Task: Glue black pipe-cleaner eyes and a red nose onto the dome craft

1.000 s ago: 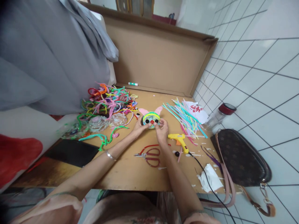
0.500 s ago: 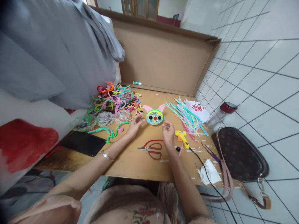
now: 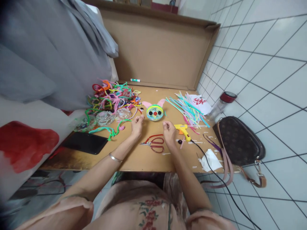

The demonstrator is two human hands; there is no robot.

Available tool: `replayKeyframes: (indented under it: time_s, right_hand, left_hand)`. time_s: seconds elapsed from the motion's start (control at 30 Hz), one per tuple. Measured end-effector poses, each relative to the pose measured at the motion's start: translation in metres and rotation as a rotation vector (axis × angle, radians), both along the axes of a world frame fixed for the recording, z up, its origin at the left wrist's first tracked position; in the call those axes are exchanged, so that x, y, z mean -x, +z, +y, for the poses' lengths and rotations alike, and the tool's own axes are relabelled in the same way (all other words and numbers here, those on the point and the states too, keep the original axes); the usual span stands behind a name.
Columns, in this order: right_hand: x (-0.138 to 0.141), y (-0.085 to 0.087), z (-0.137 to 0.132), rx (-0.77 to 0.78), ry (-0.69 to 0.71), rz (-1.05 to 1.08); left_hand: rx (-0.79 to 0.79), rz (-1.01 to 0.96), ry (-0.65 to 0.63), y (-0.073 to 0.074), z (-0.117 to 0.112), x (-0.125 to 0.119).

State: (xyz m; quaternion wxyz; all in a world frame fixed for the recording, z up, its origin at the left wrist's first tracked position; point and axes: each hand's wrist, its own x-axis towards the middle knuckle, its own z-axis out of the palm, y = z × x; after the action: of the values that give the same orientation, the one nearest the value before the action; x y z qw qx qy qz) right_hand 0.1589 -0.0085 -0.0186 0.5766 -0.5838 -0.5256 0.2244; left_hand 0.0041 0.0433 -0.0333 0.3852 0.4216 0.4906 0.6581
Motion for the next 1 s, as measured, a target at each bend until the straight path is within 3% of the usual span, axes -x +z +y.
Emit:
replayKeyframes:
  time_s: [0.3, 0.6, 1.0]
  right_hand:
    - [0.000, 0.009, -0.008, 0.041, -0.051, -0.015]
    - [0.006, 0.006, -0.009, 0.041, 0.000, 0.037]
    - [0.022, 0.006, -0.011, 0.005, 0.052, 0.025]
  left_hand:
    - [-0.039, -0.004, 0.145, -0.002, 0.014, -0.005]
    - [-0.127, 0.032, 0.081, -0.002, 0.014, 0.004]
    - [-0.116, 0.079, 0.075, 0.006, 0.004, 0.005]
